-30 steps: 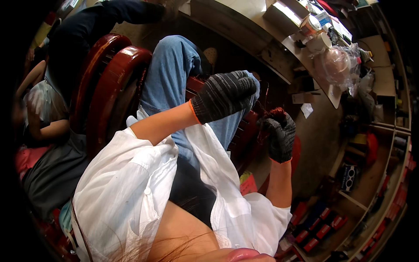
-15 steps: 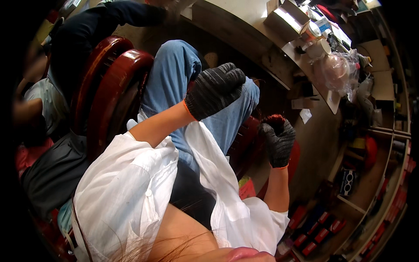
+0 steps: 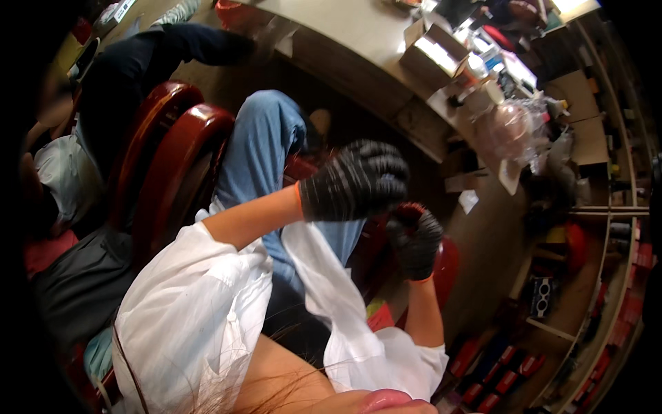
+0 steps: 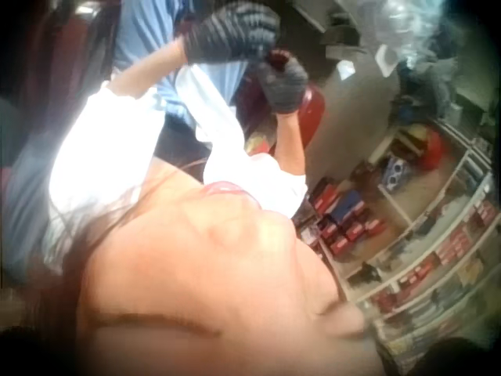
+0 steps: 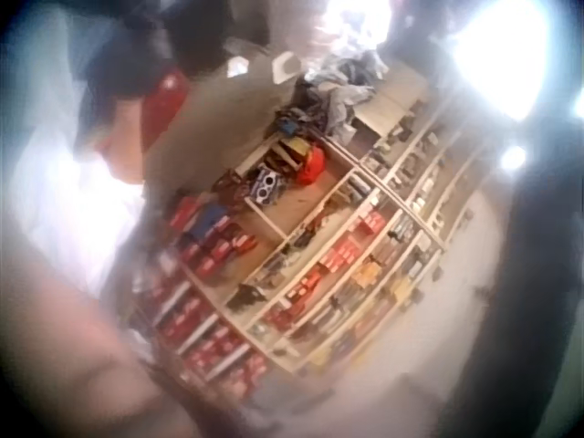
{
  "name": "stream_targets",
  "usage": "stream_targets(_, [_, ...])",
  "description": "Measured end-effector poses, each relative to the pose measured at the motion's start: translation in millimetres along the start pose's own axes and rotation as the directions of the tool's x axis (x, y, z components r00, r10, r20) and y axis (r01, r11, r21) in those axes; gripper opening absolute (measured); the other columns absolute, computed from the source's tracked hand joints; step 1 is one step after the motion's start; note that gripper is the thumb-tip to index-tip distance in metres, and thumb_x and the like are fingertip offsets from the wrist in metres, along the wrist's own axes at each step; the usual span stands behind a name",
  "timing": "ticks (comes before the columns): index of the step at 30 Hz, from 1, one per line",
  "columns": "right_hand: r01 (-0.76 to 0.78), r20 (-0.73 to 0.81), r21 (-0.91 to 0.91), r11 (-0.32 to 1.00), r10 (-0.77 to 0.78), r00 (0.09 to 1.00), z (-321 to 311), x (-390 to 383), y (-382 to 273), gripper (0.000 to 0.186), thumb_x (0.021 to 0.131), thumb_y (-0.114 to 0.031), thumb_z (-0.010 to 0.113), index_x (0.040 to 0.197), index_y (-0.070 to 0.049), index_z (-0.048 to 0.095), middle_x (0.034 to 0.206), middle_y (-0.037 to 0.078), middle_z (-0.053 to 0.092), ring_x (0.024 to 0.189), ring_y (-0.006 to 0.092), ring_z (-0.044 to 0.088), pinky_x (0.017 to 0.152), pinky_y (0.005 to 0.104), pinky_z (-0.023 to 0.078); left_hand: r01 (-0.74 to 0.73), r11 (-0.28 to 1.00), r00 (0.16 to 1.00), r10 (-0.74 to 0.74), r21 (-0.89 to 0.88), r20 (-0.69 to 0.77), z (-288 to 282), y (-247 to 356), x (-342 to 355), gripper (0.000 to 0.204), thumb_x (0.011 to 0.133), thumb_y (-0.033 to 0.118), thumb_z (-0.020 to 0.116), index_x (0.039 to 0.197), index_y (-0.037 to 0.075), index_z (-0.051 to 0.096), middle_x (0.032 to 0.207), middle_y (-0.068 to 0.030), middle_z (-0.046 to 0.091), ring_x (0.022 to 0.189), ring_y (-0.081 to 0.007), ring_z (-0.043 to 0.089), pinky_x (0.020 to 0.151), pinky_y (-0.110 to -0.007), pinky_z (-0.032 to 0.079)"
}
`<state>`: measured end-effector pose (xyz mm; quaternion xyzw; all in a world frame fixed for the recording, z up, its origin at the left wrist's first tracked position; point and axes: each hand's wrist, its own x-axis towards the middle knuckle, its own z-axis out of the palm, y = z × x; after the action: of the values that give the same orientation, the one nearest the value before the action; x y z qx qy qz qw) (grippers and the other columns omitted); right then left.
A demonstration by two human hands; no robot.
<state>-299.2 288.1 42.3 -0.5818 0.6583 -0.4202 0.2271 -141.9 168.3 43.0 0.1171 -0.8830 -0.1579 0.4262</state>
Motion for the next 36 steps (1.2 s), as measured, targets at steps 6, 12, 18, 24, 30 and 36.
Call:
stream_targets(6, [0.068,-0.07,-0.16,0.985,-0.081,0.994,1.1,0.5,7.4,0.021,0.064,-0.016,0.071,0.08,-0.005,0.064,0.073,0.012,0.062,0.068,0.028,0.061,0.065,0.0349,0.048,0.162,0.981,0.969,-0.178,0.105,0.173,20.6,5.7,-20.4,0.016,0.072,0.03,0.063,0.08,0.016,0.061,0.08,-0.0045,0.055,0.083,-0.0255,0.053,0.078,-0.041,0.039])
stream_targets(12, [0.16,-0.088,-0.265,0.951,-0.19,0.978,1.8,-0.7,6.7,0.02,0.064,-0.014,0.07,0.081,-0.005,0.064,0.073,0.012,0.062,0.067,0.0266,0.061,0.064,0.0344,0.048,0.422,0.863,0.906,-0.387,-0.279,0.172,26.7,12.9,-23.0,0.014,0.074,0.019,0.065,0.081,0.008,0.061,0.08,-0.0107,0.057,0.079,-0.0288,0.055,0.076,-0.039,0.041])
stream_targets(18, [-0.04,-0.069,0.067,0.997,0.045,0.997,9.8,-0.8,10.7,0.016,0.07,-0.011,0.067,0.082,-0.002,0.062,0.072,0.013,0.062,0.067,0.023,0.062,0.064,0.0309,0.048,0.441,0.791,0.888,-0.454,-0.424,0.077,34.8,11.6,-34.4,0.012,0.072,0.012,0.067,0.082,0.007,0.062,0.079,-0.0107,0.059,0.078,-0.0279,0.057,0.073,-0.037,0.043])
stream_targets(24, [-0.079,-0.02,0.005,0.997,0.079,0.997,5.1,0.8,3.8,0.015,0.07,-0.011,0.067,0.08,-0.001,0.062,0.071,0.013,0.062,0.066,0.0235,0.062,0.063,0.0319,0.048,0.448,0.825,0.892,-0.437,-0.346,0.113,26.8,13.2,-32.2,0.012,0.073,0.012,0.068,0.083,0.007,0.063,0.083,-0.0109,0.059,0.081,-0.028,0.057,0.076,-0.037,0.043])
stream_targets(30, [-0.005,-0.124,-0.194,0.981,-0.019,0.992,3.9,2.0,-6.2,0.015,0.069,-0.014,0.068,0.076,-0.002,0.061,0.069,0.013,0.061,0.063,0.0267,0.06,0.06,0.0336,0.047,0.445,0.872,0.895,-0.438,-0.206,0.079,26.0,15.9,-30.7,0.014,0.074,0.02,0.065,0.084,0.01,0.065,0.085,-0.0097,0.06,0.084,-0.0277,0.056,0.077,-0.039,0.043])
stream_targets(36, [-0.001,-0.137,-0.203,0.979,-0.027,0.99,6.5,0.2,0.9,0.014,0.068,-0.013,0.068,0.075,-0.003,0.062,0.068,0.014,0.06,0.062,0.0272,0.059,0.06,0.0336,0.047,0.397,0.878,0.918,-0.383,-0.267,0.106,21.9,9.9,-26.4,0.012,0.073,0.018,0.065,0.083,0.011,0.066,0.086,-0.0081,0.061,0.086,-0.0267,0.057,0.078,-0.037,0.044])
